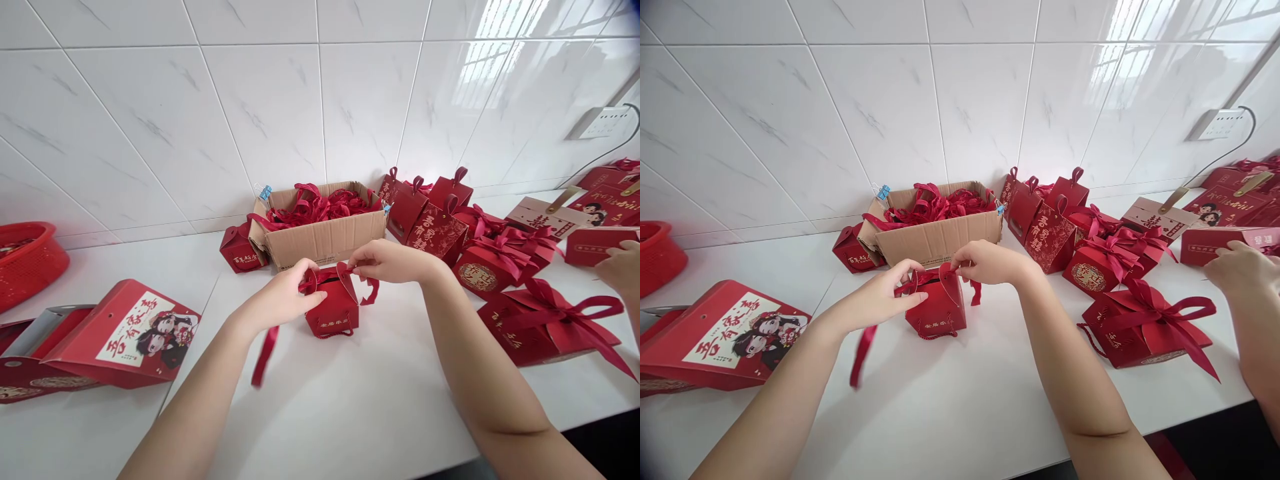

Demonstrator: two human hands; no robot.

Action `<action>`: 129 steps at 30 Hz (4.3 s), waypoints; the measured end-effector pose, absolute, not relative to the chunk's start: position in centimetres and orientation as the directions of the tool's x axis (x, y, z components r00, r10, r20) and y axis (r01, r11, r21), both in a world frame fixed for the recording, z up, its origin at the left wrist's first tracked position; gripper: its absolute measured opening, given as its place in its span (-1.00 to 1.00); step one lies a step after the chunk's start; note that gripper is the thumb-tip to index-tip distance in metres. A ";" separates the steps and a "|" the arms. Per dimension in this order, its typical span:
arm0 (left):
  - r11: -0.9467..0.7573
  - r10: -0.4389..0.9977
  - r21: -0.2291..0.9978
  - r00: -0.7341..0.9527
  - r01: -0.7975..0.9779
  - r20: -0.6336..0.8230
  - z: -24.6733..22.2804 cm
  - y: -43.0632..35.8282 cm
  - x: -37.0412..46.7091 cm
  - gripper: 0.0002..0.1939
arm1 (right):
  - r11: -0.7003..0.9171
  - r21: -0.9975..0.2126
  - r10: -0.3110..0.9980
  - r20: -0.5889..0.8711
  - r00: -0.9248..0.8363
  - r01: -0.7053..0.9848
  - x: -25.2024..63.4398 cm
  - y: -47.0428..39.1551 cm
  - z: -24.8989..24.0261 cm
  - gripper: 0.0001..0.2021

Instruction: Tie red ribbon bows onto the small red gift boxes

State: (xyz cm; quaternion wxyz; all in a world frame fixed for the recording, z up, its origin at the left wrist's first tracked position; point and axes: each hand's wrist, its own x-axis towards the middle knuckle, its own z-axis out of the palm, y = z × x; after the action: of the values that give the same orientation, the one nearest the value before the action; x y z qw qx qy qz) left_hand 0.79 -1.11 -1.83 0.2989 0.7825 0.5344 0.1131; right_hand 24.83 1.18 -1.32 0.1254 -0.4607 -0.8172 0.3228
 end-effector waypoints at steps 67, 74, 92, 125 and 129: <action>-0.138 0.938 0.722 0.324 0.678 -0.125 -2.1 -1.1 0.3 -0.52 | -0.235 -0.972 0.848 -0.208 -0.488 0.007 18.3 0.9 -3.2 -0.75; -0.003 0.971 0.981 0.234 0.193 -0.043 -0.4 -0.8 0.5 -0.62 | -0.058 -0.997 0.771 -0.079 -0.631 0.055 18.7 0.6 -3.2 -0.77; -0.207 0.936 0.866 0.349 0.455 0.040 -0.4 -1.1 0.3 -0.56 | -0.179 -0.965 0.844 -0.051 -0.534 -0.191 19.7 1.1 -2.4 -0.56; -0.256 0.840 0.884 0.543 0.392 0.002 -1.6 -1.3 1.1 -0.82 | 0.378 -0.881 0.782 0.141 -0.607 0.283 18.6 -2.1 -1.6 -0.59; -0.227 0.823 0.918 0.567 0.326 0.002 -2.0 -0.9 1.1 -0.84 | 0.592 -0.685 0.754 0.283 -0.593 0.426 18.2 -2.4 -1.6 -0.62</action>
State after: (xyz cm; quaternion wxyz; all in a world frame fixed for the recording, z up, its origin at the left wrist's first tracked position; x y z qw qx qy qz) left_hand 1.15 -0.92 -2.05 0.4858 0.7401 0.3882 0.2560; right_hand 18.20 -2.37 -1.65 0.2860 -0.3489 -0.8451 0.2869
